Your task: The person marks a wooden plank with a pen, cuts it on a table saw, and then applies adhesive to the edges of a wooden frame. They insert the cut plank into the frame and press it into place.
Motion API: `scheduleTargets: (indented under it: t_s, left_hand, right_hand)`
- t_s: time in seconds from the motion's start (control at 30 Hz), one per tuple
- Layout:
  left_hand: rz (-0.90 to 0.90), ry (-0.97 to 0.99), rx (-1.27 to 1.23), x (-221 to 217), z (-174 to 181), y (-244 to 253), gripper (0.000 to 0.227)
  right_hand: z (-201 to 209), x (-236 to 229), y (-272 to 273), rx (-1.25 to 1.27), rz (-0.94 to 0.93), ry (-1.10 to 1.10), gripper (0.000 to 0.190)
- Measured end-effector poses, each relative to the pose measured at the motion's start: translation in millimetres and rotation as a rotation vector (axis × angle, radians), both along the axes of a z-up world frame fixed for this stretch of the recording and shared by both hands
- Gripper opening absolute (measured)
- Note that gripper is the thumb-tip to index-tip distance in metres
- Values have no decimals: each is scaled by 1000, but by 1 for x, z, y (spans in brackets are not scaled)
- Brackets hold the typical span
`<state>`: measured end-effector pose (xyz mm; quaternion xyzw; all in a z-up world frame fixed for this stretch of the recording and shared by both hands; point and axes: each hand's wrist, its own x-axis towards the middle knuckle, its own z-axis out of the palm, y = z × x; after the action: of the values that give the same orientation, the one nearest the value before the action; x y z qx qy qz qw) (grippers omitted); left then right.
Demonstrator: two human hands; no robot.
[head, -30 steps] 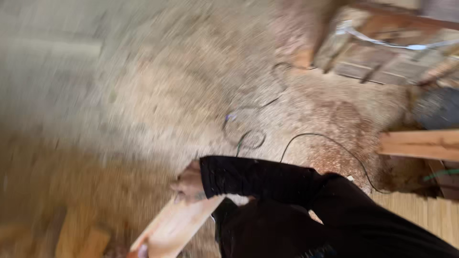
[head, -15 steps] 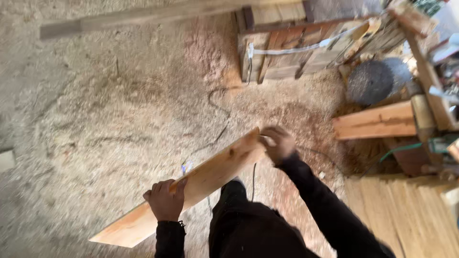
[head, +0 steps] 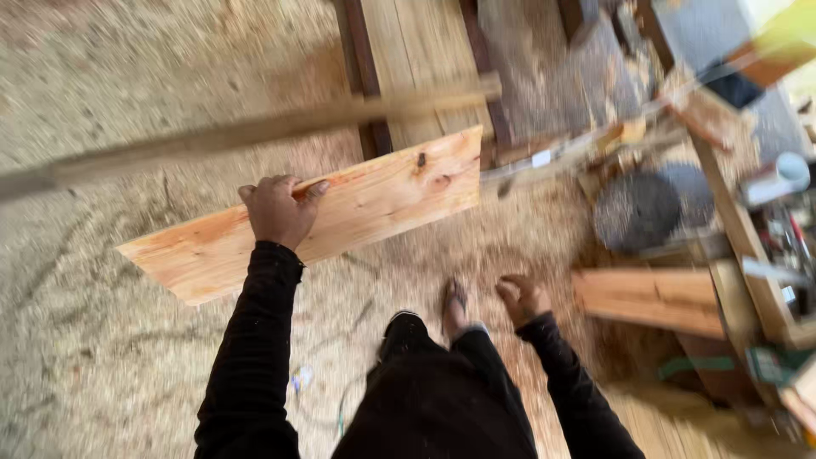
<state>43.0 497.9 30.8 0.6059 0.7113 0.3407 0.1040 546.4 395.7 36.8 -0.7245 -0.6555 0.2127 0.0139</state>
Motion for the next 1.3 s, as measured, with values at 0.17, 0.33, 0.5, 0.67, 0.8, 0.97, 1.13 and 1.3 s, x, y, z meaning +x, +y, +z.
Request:
scheduleTargets:
  t_s: [0.17,0.33,0.5,0.67,0.8,0.97,1.13,1.3]
  left_hand:
    - [-4,54,41,-4,15,189,52]
    - [-34,-22,-146,-18,-22,363,56]
    - [-109,13,-246,-27,-137,492,62]
    - [-169,-176,-460,-1,-209,554,59]
    - [-174,-171,-340,21,-230,532,55]
    - [-56,-317,-318,42,-243,522,52]
    - [-39,-150,-216,50,-222,510,47]
    - [-60,-101,-140,59,-241,488,41]
  right_hand:
    - [9,-40,152,181,128,192,34]
    - [8,-85,285,237,228,251,36]
    - [-58,-110,390,232,286,145,34]
    - [-127,-149,500,305,391,150,37]
    - [-149,-171,527,257,403,106,44]
    - [-183,-158,525,177,360,145,17]
    - [-177,-146,515,260,398,199,13]
    - [-179,-69,523,814,137,-150,35]
